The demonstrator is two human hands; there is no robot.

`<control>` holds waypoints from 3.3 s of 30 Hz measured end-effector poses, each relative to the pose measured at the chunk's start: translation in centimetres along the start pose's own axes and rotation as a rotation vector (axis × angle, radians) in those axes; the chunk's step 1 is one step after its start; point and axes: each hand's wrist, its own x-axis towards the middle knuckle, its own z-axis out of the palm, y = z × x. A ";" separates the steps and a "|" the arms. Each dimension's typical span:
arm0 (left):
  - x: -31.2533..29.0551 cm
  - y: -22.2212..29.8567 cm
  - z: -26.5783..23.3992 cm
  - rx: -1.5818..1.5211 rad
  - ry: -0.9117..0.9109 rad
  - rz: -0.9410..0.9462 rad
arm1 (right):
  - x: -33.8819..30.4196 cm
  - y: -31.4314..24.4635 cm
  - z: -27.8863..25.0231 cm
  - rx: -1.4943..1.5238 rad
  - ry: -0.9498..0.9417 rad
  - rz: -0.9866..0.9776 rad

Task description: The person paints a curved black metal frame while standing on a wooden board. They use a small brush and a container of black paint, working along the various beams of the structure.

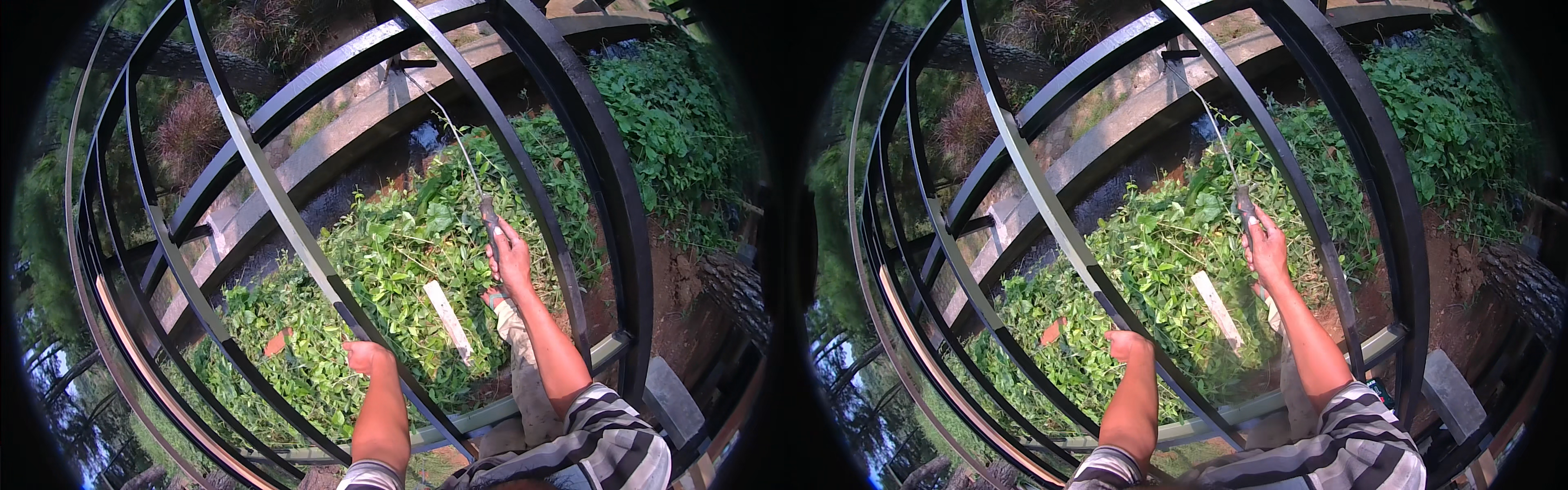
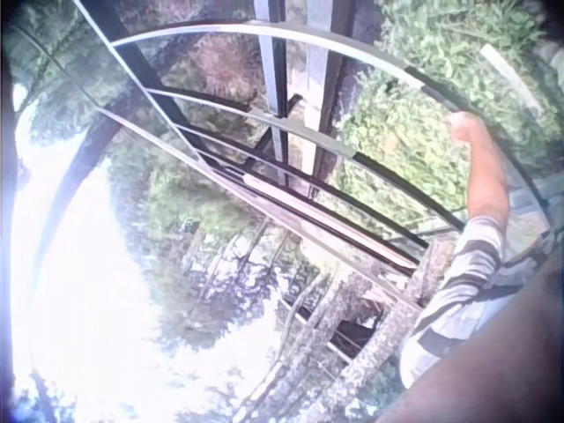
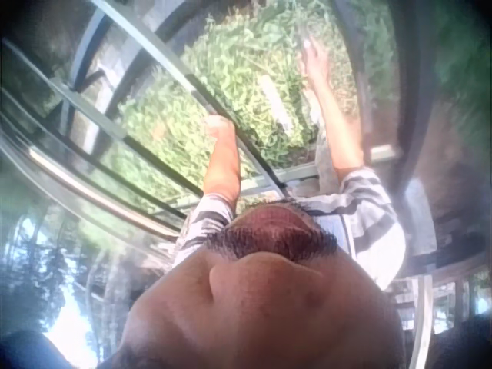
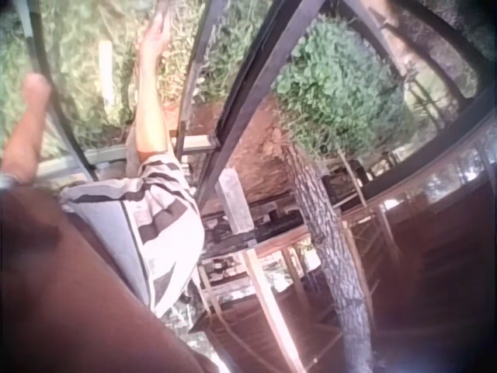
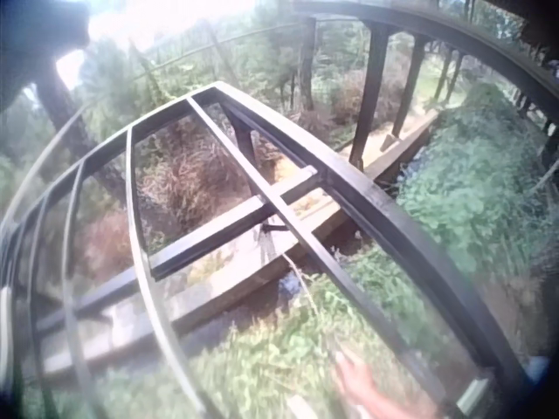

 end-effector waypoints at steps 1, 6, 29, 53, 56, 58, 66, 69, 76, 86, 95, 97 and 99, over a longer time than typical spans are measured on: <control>-0.1 -0.1 -0.1 -0.005 -0.004 0.002 | 0.1 0.4 0.7 0.094 -0.012 0.027; 0.1 0.0 0.6 -0.033 0.030 -0.040 | 2.1 3.1 4.8 0.247 -0.076 0.004; -1.6 -0.2 -0.8 -0.153 -0.107 -0.018 | 5.1 7.9 13.1 0.270 0.089 -0.269; -2.4 -0.1 -1.7 -0.136 -0.097 -0.024 | -12.9 -12.3 -17.7 -0.972 0.340 -0.617; -2.0 0.1 -2.3 -0.102 -0.089 -0.011 | -9.2 -18.2 -17.3 -1.177 0.443 -0.643; -2.5 0.6 -2.8 -0.106 -0.070 -0.004 | -5.2 -19.7 -17.7 -1.214 0.469 -0.722; -2.5 0.6 -2.4 -0.123 -0.053 -0.025 | 3.2 -30.0 -13.9 -1.279 0.461 -0.843; -1.2 0.2 -2.2 -0.084 -0.048 0.005 | 3.5 -32.4 -13.4 -1.325 0.452 -0.797; -0.2 -0.1 -1.5 -0.078 -0.041 -0.011 | 4.5 -36.5 -13.6 -1.423 0.447 -0.823; -1.7 0.3 -1.5 -0.052 0.007 -0.015 | 2.8 -34.7 -13.9 -1.379 0.564 -0.735; -1.9 0.5 -2.2 -0.073 0.002 0.005 | 2.8 -28.2 -16.4 -1.407 0.601 -0.762; -3.0 0.1 -2.2 -0.066 -0.008 -0.001 | 4.7 -26.3 -17.1 -1.464 0.606 -0.797; -2.4 0.1 -1.9 -0.081 -0.058 0.007 | 5.6 -25.1 -16.2 -1.412 0.577 -0.703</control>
